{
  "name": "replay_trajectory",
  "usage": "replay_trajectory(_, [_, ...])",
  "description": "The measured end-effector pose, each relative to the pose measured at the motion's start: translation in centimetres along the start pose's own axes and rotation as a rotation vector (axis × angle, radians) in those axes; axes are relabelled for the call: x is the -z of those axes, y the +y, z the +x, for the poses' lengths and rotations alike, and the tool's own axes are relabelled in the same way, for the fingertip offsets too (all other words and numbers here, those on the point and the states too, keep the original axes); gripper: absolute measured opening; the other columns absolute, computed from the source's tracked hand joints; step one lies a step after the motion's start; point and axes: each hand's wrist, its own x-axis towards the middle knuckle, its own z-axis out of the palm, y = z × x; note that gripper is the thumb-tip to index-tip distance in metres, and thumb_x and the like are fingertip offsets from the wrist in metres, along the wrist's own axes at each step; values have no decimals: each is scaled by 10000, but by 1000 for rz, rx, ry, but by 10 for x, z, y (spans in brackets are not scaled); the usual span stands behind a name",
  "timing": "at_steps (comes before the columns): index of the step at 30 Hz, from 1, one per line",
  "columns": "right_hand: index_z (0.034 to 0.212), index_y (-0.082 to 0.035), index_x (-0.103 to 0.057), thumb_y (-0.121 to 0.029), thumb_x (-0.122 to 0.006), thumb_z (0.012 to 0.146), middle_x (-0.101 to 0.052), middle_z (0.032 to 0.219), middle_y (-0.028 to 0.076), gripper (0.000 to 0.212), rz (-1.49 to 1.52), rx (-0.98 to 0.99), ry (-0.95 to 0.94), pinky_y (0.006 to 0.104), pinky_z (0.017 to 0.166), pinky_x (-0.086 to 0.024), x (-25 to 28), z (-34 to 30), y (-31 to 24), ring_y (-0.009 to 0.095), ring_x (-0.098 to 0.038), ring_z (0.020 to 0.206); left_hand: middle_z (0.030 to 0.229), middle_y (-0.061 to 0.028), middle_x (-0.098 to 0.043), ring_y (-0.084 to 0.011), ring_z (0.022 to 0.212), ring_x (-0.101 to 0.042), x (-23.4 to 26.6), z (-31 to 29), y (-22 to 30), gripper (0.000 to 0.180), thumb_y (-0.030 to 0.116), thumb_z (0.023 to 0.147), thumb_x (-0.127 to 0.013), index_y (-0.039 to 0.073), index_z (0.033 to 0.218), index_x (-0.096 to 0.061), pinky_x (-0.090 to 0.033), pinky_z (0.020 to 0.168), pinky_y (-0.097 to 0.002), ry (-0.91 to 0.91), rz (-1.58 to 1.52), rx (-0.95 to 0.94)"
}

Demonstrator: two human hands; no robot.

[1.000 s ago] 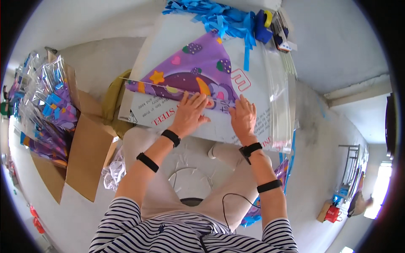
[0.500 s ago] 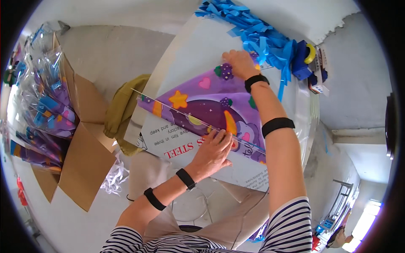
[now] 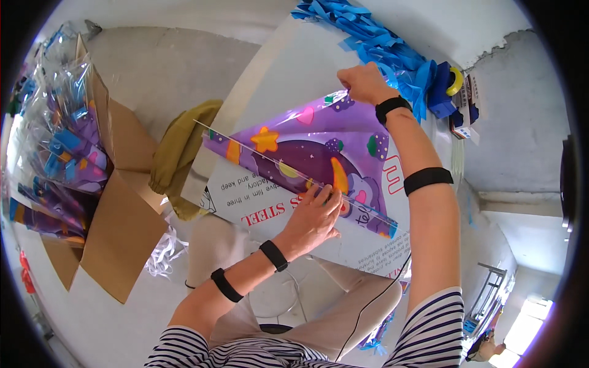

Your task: Rolling up a decorative plastic sheet and inserting it into a protective clear plastic sleeve.

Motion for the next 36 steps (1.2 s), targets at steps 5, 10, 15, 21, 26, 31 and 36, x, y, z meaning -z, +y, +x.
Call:
replay_trajectory(5, [952,-183,-735,-25,-630,805,-738,1002,58,240,60,21,103,514,902,-370,39,-34,1,273,-670,1043,1348,-110,-545,-297,1317,-465,0,-1,1,793,520,714,-820,1,1286,-640,-343,1160,-518,6,34,-8])
replay_trajectory(10, [802,-139,-703,-54,-639,776,-684,871,46,109,-215,82,489,419,819,-441,38,-72,1,268,-643,927,1296,-72,-542,-271,1268,-484,4,4,4,792,481,684,-849,14,1275,-603,-342,1145,-541,24,36,-10])
replay_trajectory(15, [743,-113,-646,-112,-669,748,-567,835,39,24,-334,110,764,369,769,-467,27,-127,-34,227,-569,917,1284,-74,-554,-273,1271,-483,4,4,3,767,452,672,-859,15,1249,-605,-333,1150,-547,22,11,-17])
replay_trajectory(21, [811,-85,-609,-135,-660,723,-522,817,43,113,-263,93,801,345,695,-454,-13,-195,-81,219,-554,844,1294,-80,-556,-274,1277,-488,-2,0,4,764,427,692,-860,9,1273,-593,-330,1150,-552,27,22,-11])
replay_trajectory(26, [896,-79,-609,-119,-654,742,-520,824,50,165,-73,65,703,359,671,-430,-68,-233,-114,227,-550,824,1278,-86,-561,-277,1264,-501,-2,-1,7,773,414,655,-887,5,1254,-621,-336,1158,-534,90,52,-1])
replay_trajectory(31, [948,-81,-631,-100,-646,761,-522,830,60,189,37,-53,682,369,673,-431,-107,-237,-126,243,-549,809,1273,-88,-533,-276,1265,-496,-1,-2,12,748,394,654,-890,18,1241,-619,-329,1155,-518,94,4,27])
replay_trajectory(36, [999,-76,-653,-93,-649,767,-531,848,63,232,59,-82,650,381,678,-436,-103,-229,-129,248,-558,833,1278,-101,-512,-277,1271,-488,0,-3,12,739,391,646,-896,29,1228,-619,-309,1168,-528,120,-13,33])
